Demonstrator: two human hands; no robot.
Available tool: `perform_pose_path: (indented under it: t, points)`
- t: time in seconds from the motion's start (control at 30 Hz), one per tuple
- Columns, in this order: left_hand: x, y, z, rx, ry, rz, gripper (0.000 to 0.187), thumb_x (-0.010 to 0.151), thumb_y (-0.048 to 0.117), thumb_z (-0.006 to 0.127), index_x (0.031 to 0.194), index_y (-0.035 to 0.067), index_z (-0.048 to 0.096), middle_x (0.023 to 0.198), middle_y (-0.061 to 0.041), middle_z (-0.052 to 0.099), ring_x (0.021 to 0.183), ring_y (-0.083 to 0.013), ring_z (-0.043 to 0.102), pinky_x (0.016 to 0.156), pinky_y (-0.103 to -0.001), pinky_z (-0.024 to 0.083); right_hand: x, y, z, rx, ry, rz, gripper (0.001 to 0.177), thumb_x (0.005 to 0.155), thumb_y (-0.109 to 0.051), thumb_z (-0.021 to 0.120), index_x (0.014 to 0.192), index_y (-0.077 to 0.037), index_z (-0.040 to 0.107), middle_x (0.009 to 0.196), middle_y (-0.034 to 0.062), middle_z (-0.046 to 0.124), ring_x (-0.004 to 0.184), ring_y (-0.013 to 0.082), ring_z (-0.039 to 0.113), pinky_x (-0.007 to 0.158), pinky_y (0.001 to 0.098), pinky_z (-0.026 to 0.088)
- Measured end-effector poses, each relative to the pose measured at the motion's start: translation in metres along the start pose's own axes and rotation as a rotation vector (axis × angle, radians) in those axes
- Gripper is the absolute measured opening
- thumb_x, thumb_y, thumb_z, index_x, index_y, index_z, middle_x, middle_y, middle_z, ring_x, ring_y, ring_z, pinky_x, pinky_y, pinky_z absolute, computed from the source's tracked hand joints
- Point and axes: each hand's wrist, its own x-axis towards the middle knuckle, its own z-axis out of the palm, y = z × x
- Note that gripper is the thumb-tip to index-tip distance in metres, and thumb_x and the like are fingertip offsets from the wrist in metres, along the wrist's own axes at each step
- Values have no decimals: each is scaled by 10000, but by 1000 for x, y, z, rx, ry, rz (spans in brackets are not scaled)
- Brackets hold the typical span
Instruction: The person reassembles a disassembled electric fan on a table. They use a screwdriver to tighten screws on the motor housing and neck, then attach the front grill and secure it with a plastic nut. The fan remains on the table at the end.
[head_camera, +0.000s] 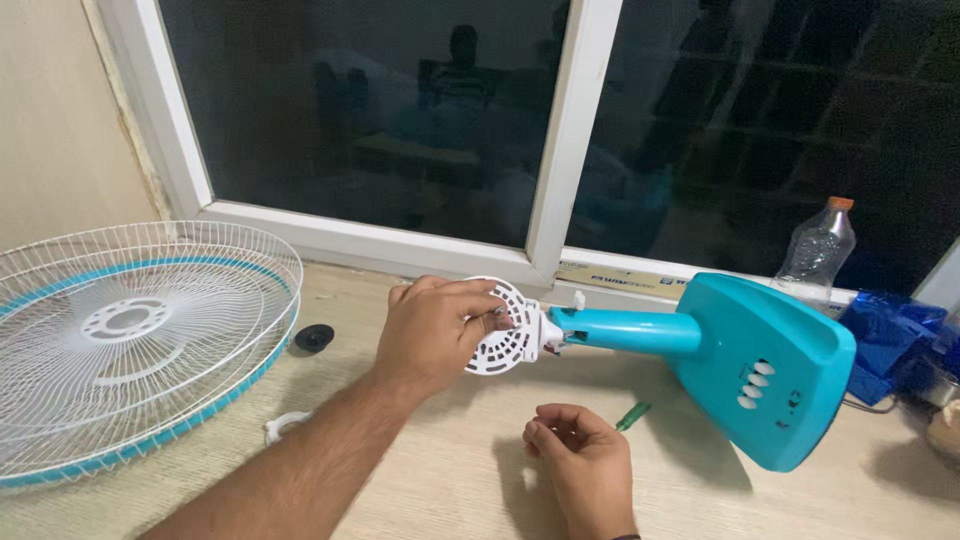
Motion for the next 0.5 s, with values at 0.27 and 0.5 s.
perform_pose_path:
  t: [0.27, 0.5]
  points:
    - [12, -5, -1, -150, -37, 34, 251, 879, 367, 725, 1033, 204, 839, 1447, 18, 605, 1389, -259, 398, 1133, -511, 280, 1, 3, 1, 0, 1, 26, 209, 808, 17, 773, 1007, 77, 755, 851, 148, 794, 752, 193, 748, 727, 326, 618]
    - [16, -21, 7, -341, -131, -40, 273, 903, 388, 668, 1039, 199, 811, 1410, 46, 660, 1520, -228, 364, 1184, -456, 373, -2, -8, 7, 79, -29, -35, 411, 858, 65, 661, 1267, 36, 637, 942, 159, 759, 830, 196, 748, 778, 348, 641]
